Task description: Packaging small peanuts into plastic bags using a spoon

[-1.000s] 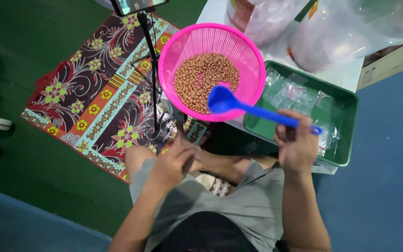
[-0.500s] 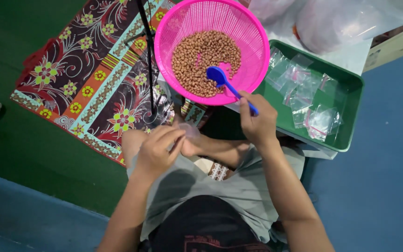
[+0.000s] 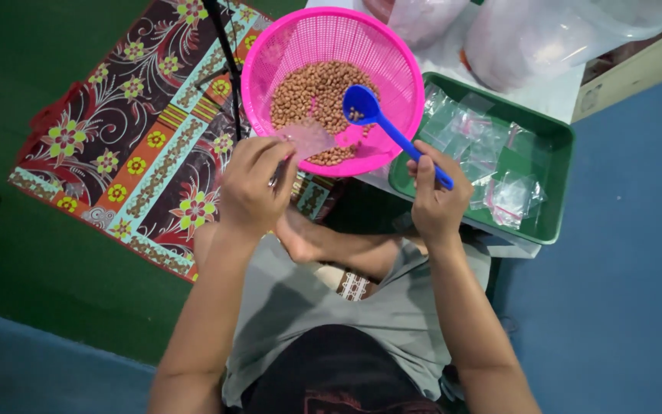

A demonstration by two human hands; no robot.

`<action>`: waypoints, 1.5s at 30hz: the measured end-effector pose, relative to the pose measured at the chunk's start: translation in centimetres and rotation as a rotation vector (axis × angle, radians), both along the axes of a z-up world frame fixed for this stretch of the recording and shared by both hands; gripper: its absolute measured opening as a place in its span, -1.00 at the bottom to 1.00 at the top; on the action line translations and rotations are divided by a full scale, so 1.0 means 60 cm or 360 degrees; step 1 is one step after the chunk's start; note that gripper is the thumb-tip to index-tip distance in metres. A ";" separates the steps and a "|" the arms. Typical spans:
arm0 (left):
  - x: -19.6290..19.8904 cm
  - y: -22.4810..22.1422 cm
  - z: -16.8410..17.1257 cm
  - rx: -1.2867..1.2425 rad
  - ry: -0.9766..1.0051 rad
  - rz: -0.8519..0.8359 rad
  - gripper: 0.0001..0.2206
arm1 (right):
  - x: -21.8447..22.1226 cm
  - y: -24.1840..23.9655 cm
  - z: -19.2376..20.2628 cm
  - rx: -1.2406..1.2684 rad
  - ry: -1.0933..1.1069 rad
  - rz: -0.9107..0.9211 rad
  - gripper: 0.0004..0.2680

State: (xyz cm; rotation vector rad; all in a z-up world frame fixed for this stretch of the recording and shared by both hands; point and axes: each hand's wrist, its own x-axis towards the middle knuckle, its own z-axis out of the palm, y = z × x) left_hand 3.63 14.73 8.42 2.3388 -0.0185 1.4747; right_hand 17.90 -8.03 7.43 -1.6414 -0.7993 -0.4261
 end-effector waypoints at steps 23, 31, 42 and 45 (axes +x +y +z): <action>0.075 -0.003 -0.050 -0.0314 0.0778 -0.0036 -0.76 | -0.029 -0.012 0.037 0.0153 -0.0117 0.0189 -0.81; 0.077 -0.002 -0.055 -0.0314 0.0878 0.0006 -0.76 | -0.024 -0.025 0.034 -0.0050 -0.0597 0.0418 -0.82; 0.030 -0.042 0.009 -0.0011 0.0280 -0.0086 -0.86 | -0.063 -0.109 0.042 0.0827 -0.0523 0.0289 -0.58; -0.013 -0.073 -0.005 -0.0129 0.0423 -0.0431 -0.90 | -0.095 -0.109 0.004 -0.0094 -0.0314 0.0205 -0.59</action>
